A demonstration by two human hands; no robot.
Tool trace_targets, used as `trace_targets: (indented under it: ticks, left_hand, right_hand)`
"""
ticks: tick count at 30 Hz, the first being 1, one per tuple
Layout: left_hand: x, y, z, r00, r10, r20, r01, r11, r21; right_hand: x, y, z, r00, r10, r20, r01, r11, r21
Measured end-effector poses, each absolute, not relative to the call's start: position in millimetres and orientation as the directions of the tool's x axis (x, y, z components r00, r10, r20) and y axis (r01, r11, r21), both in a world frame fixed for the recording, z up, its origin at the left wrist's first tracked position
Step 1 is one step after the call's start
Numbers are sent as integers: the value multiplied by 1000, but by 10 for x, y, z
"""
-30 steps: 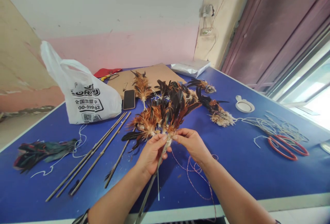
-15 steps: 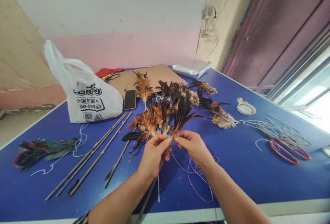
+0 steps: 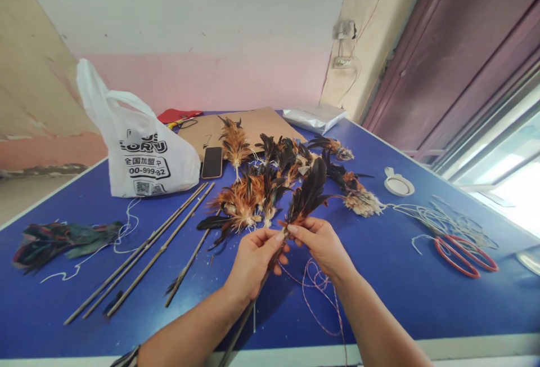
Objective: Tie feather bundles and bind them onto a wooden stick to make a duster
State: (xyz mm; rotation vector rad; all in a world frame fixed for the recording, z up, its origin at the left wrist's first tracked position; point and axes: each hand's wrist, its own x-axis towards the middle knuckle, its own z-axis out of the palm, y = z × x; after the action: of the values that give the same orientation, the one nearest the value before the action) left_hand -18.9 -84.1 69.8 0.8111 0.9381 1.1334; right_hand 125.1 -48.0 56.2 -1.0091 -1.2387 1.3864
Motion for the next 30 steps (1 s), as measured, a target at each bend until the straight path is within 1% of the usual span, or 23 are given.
trace_targets:
  ticks: [5, 8, 11, 13, 16, 18, 20, 22, 28, 30]
  left_hand:
    - [-197, -843, 680, 148, 961, -233, -405, 274, 872]
    - [-199, -842, 656, 170, 958, -230, -410, 281, 868]
    - [-189, -847, 638, 242, 938, -250, -403, 331, 853]
    - [-184, -852, 637, 294, 916, -273, -386, 375, 843]
    - [-194, -854, 644, 346, 887, -306, -338, 422, 841]
    - [-213, -847, 644, 411, 847, -336, -301, 474, 827]
    - [-238, -832, 637, 481, 798, -362, -276, 530, 802]
    - [-267, -811, 628, 516, 771, -373, -284, 564, 775]
    - [-344, -739, 661, 500, 797, -339, -377, 553, 743]
    - [-358, -724, 693, 491, 806, -330, -391, 543, 743]
  right_hand:
    - [1268, -470, 535, -196, 979, 61, -163, 29, -986]
    - [1262, -464, 568, -168, 984, 53, -85, 39, -996]
    - [1242, -470, 636, -116, 993, 13, -4, 12, -1000]
    - [1234, -480, 677, -103, 995, 0, 4, 0, -1000]
    - [1242, -493, 706, -133, 991, 10, 2, 11, -1000]
    - [1255, -491, 695, -166, 986, 29, -4, 28, -1000]
    - [1269, -475, 661, -192, 981, 42, -31, 37, -999]
    - [1287, -446, 612, -204, 978, 48, -80, 33, -996]
    - [1371, -386, 543, -216, 973, 85, -264, 26, -964]
    - [1363, -407, 550, -272, 957, 99, -320, 7, -947]
